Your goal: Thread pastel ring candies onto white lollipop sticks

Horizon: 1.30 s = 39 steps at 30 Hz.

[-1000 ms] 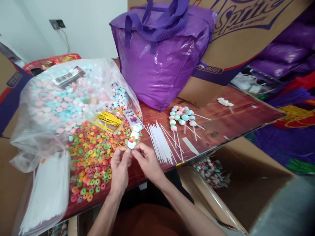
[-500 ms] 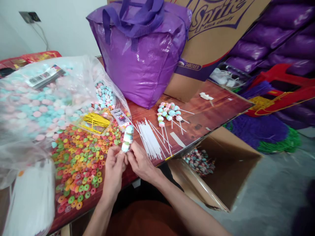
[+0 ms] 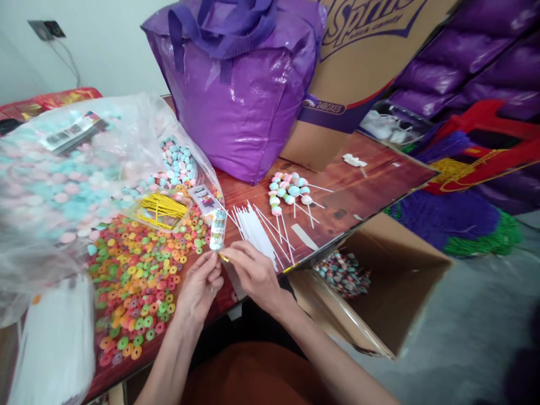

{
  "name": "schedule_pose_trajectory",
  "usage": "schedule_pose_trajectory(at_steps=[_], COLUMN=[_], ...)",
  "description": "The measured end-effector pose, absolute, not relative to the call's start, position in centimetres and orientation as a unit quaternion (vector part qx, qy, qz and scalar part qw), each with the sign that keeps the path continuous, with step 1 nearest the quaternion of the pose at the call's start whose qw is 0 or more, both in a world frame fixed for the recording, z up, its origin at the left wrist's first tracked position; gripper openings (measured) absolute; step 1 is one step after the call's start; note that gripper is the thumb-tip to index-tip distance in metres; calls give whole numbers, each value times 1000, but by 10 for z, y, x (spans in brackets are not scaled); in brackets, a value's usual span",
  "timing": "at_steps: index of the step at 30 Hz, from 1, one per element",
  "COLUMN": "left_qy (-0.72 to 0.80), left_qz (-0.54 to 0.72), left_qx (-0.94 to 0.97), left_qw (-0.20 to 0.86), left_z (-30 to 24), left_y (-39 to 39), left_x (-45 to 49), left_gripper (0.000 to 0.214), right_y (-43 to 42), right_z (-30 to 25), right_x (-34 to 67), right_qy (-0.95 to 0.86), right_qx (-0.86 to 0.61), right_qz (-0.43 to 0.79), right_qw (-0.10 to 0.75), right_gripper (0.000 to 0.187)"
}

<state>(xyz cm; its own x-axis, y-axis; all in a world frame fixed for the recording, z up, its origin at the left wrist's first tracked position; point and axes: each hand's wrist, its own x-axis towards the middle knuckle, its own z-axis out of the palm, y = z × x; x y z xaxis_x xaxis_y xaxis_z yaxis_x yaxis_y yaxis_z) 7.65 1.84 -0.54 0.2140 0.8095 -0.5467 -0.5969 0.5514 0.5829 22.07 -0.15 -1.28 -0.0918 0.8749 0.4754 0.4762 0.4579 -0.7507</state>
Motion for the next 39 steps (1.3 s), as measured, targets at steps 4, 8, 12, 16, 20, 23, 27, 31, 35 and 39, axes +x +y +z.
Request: schedule_pose_trajectory(at_steps=[4,8,12,16,20,23,27,31,35,39], left_qy=[404,392,396,372,413,425,408,408,413,494], left_qz=[441,465,463,433,415,376,369,336,347,384], left_qx=[81,105,166,287,421,414,378,469,635,701], left_qw=[797,787,775,769,693,711,744,708,553,342], left_z=[1,1,3,13,17,15,14,5,-8,-15], left_y=[13,9,16,18,5,-6,-11,-11,0,47], left_x=[82,95,106,107,112,126,152,173,172,147], left_gripper=[40,36,26,40,51,43,30,18,13,16], right_y=[1,1,-10,-25,-35,-44,-64,-86,-98,-91], right_z=[-13,-12,-12,0,23,33,25,-6,-32,-45], right_x=[223,214,209,225,244,252,261,273,299,336], right_qy=[-758,-716,-651,-604,-569,-544,-424,-322,-181,-15], right_qx=[-467,-518,-587,-599,-606,-590,-595,-617,-580,-538], right_qz=[79,53,79,165,144,153,297,424,426,414], right_qw=[448,466,476,499,537,576,615,580,670,734], right_gripper=[25,30,27,18,18,20,24,30,28,40])
